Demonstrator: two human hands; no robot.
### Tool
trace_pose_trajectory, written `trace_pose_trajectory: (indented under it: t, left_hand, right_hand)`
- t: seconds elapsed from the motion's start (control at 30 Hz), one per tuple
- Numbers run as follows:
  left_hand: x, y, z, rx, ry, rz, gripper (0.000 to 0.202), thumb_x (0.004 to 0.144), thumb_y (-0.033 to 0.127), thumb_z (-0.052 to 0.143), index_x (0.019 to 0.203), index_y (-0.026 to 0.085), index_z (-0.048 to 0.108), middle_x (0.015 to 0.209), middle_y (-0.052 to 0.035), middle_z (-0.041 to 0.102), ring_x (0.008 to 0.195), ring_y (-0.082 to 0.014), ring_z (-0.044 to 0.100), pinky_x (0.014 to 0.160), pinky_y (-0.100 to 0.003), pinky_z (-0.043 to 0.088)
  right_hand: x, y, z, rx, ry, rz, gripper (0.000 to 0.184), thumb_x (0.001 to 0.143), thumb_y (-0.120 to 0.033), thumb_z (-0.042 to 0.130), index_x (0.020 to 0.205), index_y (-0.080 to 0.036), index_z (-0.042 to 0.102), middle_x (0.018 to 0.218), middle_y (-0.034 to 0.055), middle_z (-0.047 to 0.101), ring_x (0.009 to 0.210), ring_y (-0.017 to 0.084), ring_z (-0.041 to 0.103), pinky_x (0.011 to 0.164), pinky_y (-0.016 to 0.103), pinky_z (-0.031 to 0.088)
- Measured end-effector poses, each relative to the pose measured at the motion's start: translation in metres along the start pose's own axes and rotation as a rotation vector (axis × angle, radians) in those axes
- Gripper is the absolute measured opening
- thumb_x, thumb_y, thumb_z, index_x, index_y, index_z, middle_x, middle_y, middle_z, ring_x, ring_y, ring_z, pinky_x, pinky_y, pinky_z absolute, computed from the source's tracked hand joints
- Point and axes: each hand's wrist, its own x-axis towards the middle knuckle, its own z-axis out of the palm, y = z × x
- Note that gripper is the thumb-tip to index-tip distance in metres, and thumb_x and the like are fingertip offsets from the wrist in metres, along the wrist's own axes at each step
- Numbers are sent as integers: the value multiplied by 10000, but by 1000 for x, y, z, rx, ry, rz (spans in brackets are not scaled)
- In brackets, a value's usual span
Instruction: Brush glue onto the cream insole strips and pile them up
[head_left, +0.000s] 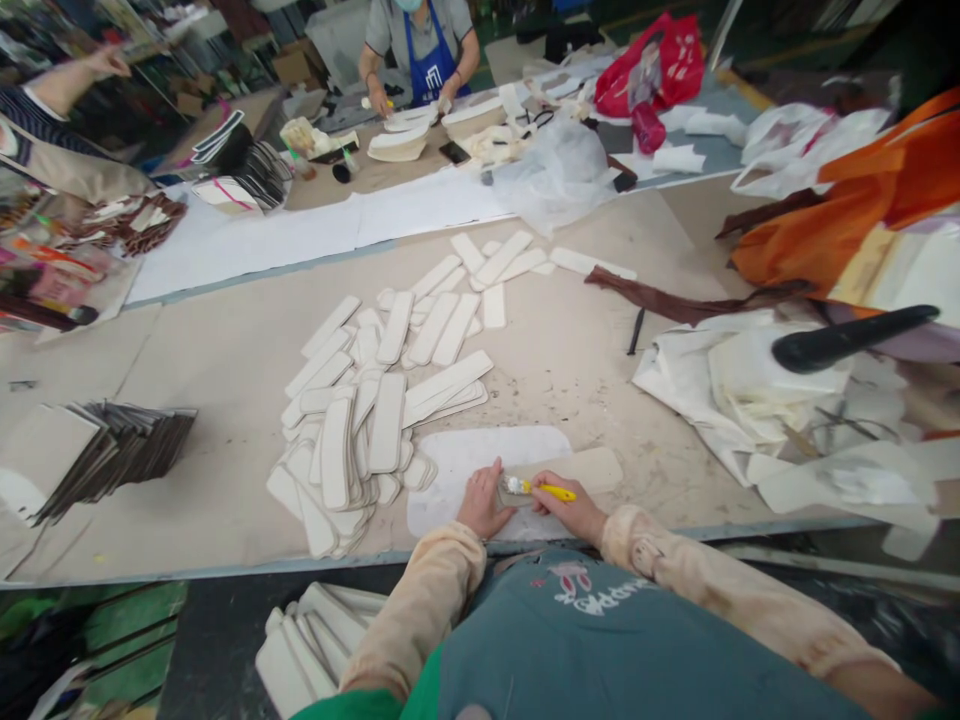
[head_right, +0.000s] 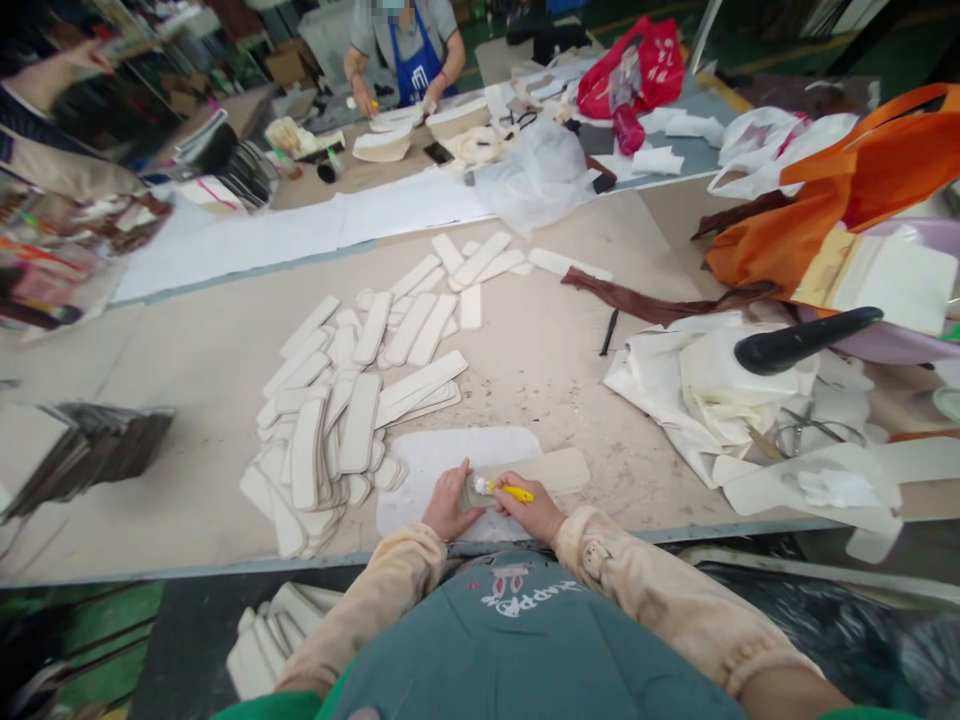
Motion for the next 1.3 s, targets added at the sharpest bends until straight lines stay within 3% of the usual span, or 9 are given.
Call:
trace_pose_trajectory:
  t: [0.13, 0.27, 0.67, 0.83, 0.97, 1.17, 1.3]
  left_hand:
    - [1, 2, -1, 14, 3, 15, 975, 663, 313, 657, 1422, 160, 64, 1243, -132, 465, 1125, -279, 413, 976, -475, 327]
    - [3, 5, -2, 24, -10, 8, 949, 671, 301, 640, 1423, 158, 80, 1219, -132, 469, 1124, -282, 407, 976, -474, 326]
    - [4, 3, -1, 55, 4, 22, 921, 698, 316, 630, 1428, 176, 86, 1232, -130, 474, 1126, -280, 422, 981, -476, 333]
    - [4, 3, 1, 66, 14, 38, 917, 696, 323, 629, 1428, 167, 99, 1232, -137, 481, 1126, -283, 431, 977, -479, 342]
    - [3, 4, 0, 68, -2, 25, 912, 697, 324, 628, 1428, 171, 106, 1244, -141, 474, 1138, -288, 428, 977, -489, 337]
    - [2, 4, -1, 62, -9, 19, 923, 686, 343, 646, 1425, 170, 120, 1232, -136, 480, 1131, -281, 429, 979, -479, 339]
    - [2, 2, 1, 67, 7, 20, 927, 680, 351, 651, 1423, 160, 130, 1227, -140, 481, 1129, -283, 430, 974, -473, 348]
  right_hand:
    - [1, 2, 0, -29, 31, 21, 201, 825, -406, 476, 823, -213, 533, 638, -24, 626, 585, 131, 586, 611, 258, 480]
    - [-5, 5, -14, -41, 106, 44, 200, 822, -400, 474, 833, -215, 548, 633, -24, 629, 587, 135, 590, 610, 257, 481]
    - [-47, 19, -101, -54, 484, 120, 236, 798, -430, 516, 833, -202, 567, 613, -24, 623, 572, 129, 579, 616, 247, 492]
    - [-59, 21, -121, -105, 591, 135, 238, 800, -438, 518, 828, -205, 558, 607, -29, 617, 571, 125, 580, 632, 247, 494]
    - [-60, 16, -107, -114, 560, 104, 251, 808, -443, 511, 855, -201, 555, 618, -20, 613, 586, 133, 588, 636, 258, 501]
    - [-40, 2, -42, -9, 154, 48, 244, 827, -425, 478, 845, -194, 554, 649, -2, 628, 604, 135, 601, 622, 256, 504]
    - [-20, 4, -11, 37, 21, 32, 209, 826, -393, 488, 857, -196, 551, 657, -11, 633, 608, 131, 607, 623, 254, 505]
